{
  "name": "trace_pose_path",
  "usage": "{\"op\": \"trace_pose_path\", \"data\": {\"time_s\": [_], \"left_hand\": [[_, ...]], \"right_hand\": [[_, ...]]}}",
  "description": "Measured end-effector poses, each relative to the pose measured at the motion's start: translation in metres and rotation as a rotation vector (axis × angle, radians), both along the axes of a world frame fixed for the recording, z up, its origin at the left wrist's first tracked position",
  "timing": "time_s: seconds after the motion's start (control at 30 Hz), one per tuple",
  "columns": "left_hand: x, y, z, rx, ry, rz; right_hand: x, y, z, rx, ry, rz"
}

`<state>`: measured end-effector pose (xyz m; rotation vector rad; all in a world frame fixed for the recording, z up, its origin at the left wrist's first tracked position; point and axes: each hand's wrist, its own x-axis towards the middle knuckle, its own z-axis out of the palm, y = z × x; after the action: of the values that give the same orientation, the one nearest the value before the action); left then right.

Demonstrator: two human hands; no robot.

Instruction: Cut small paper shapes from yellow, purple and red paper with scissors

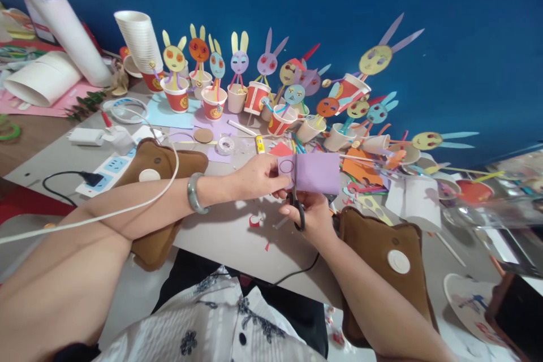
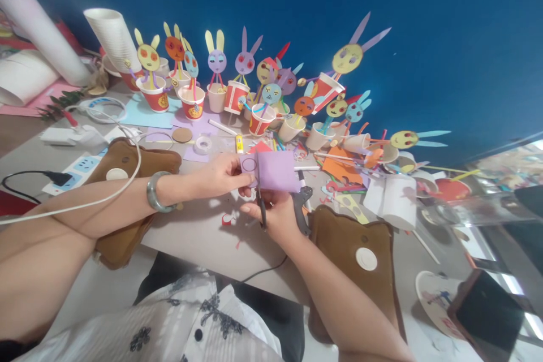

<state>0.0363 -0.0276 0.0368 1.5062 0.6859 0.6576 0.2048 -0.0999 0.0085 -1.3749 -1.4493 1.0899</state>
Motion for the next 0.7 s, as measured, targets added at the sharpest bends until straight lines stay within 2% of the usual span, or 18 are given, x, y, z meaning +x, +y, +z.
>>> {"op": "trace_pose_path", "data": {"time_s": [0.33,0.53,0.7], "left_hand": [[-0.0006,-0.0010,0.0046,-0.012,-0.003,0.013],[0.0004,-0.0006,0.0076,-0.036,0.001,0.023],[-0.0017,0.0003,0.0084,0.035,0.005,-0.007]], "right_hand": [[0.0064,-0.0003,-0.0092,0.047,-0.073,-0.030],[0.0053,0.0002,-0.0089,0.026,-0.033,-0.062],[0.0047,-0.0012,-0.0097,0.022,-0.009,-0.067]]}}
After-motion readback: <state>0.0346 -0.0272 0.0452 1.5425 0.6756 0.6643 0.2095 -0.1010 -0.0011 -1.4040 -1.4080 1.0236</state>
